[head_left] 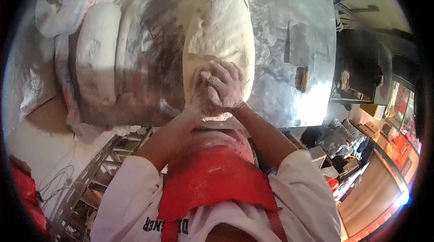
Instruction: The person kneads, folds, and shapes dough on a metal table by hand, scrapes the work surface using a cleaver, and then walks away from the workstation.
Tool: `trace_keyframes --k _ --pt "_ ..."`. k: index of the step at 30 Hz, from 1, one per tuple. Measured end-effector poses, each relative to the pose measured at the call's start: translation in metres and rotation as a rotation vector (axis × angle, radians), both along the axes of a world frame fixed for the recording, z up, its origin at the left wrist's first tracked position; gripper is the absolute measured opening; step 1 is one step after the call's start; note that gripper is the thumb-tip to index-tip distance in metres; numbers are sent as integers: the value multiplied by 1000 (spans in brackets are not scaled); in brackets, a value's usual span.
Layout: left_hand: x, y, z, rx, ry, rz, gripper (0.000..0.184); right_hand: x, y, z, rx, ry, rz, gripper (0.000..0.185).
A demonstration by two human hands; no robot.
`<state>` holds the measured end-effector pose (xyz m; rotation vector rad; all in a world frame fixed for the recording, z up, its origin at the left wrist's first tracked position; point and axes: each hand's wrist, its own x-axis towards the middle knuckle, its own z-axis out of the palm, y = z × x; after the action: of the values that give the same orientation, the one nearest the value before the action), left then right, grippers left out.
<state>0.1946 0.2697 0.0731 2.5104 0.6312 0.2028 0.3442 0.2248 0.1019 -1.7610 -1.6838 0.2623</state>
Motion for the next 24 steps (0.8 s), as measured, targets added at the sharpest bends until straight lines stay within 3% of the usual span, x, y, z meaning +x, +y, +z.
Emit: trace_keyframes --k 1,4,5,6,9,10,11,12,13,14,16,17,19,20,22,24 --pt "-1 -3 -2 8 -4 1 80 1 0 0 12 7 8 46" --pt "4 -6 -13 678 866 -168 85 -1 1 10 -3 14 -12 46" --pt "9 7 45 537 676 -166 80 -3 2 15 -21 17 -19 45" --pt "15 17 43 571 657 -164 80 0 9 18 8 -1 -32 45" --pt "50 48 8 -775 -746 89 62 23 34 42 -98 -79 -41 43" --pt "65 80 4 -565 -626 8 61 44 59 54 -154 -130 -6 45" --pt "81 116 -2 -363 -495 -69 60 66 88 59 -154 92 43 47" --pt "112 139 12 -135 -100 21 63 81 116 80 -250 125 0 48" --pt "136 148 -23 334 39 74 67 102 146 85 -369 110 -5 48" --pt "141 174 59 150 355 15 69 111 162 92 -259 78 -43 51" --pt "159 194 61 50 442 -148 68 115 182 79 -375 -56 -87 54" --pt "155 193 35 16 454 -161 68 109 182 58 -306 -120 -108 56" --pt "122 182 -40 -589 -349 159 63 98 174 22 -166 -110 -145 59" --pt "116 194 -84 -591 -348 169 63 99 180 11 -98 -116 -127 61" --pt "77 182 -141 -2194 -357 478 56 102 195 2 -124 -153 -107 59" --pt "74 188 -133 -1765 -410 333 56 99 199 -7 -97 -163 -107 61"
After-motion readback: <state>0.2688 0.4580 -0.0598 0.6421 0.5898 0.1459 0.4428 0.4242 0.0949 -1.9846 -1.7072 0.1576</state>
